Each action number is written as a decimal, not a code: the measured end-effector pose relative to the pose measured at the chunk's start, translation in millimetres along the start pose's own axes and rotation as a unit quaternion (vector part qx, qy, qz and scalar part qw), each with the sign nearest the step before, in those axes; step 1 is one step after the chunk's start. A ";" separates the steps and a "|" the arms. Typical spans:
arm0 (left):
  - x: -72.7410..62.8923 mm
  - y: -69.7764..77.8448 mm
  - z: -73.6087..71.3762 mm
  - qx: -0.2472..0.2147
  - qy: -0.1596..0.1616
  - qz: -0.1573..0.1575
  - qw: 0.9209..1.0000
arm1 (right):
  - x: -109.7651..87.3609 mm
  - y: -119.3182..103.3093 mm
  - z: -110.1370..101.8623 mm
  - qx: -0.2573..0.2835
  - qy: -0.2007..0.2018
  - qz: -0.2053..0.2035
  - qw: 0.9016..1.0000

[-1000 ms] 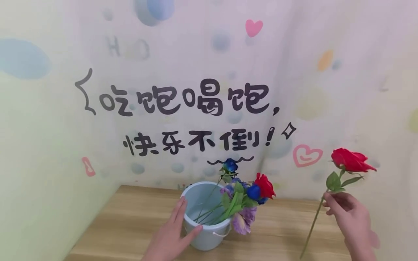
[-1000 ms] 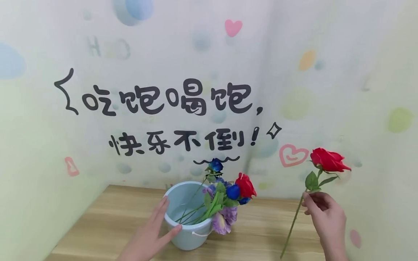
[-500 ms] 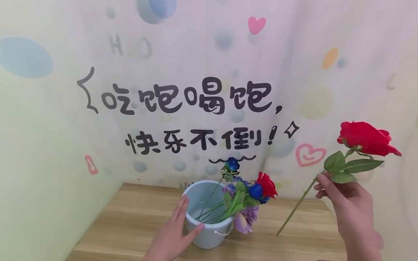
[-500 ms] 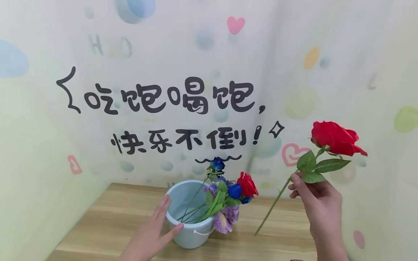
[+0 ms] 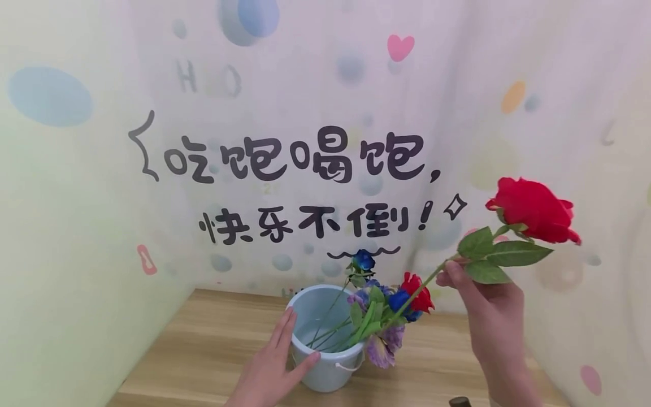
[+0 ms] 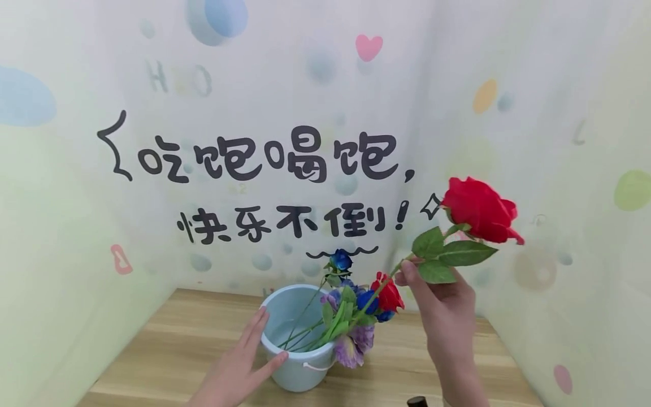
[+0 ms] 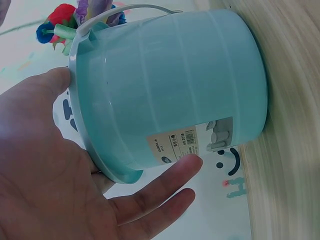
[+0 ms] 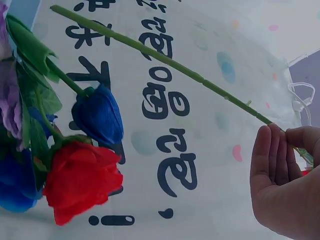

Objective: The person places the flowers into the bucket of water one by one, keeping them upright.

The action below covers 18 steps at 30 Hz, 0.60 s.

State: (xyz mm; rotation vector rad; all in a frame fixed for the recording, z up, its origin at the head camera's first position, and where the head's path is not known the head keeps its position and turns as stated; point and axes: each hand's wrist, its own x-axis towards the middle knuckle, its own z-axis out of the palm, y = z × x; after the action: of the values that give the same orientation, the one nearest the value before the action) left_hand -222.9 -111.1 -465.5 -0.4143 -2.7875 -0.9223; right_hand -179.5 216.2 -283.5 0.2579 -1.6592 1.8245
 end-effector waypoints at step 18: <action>-0.3 1.6 0.2 0.002 -0.001 -0.002 1.000 | -18.9 66.3 54.8 -0.093 -0.075 0.071 0.990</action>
State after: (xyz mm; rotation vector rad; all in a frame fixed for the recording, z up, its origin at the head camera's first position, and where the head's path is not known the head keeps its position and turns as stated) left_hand -222.1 -109.8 -464.8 -0.4106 -2.7930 -0.9160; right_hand -218.3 159.1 -338.1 0.2041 -1.9844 1.7739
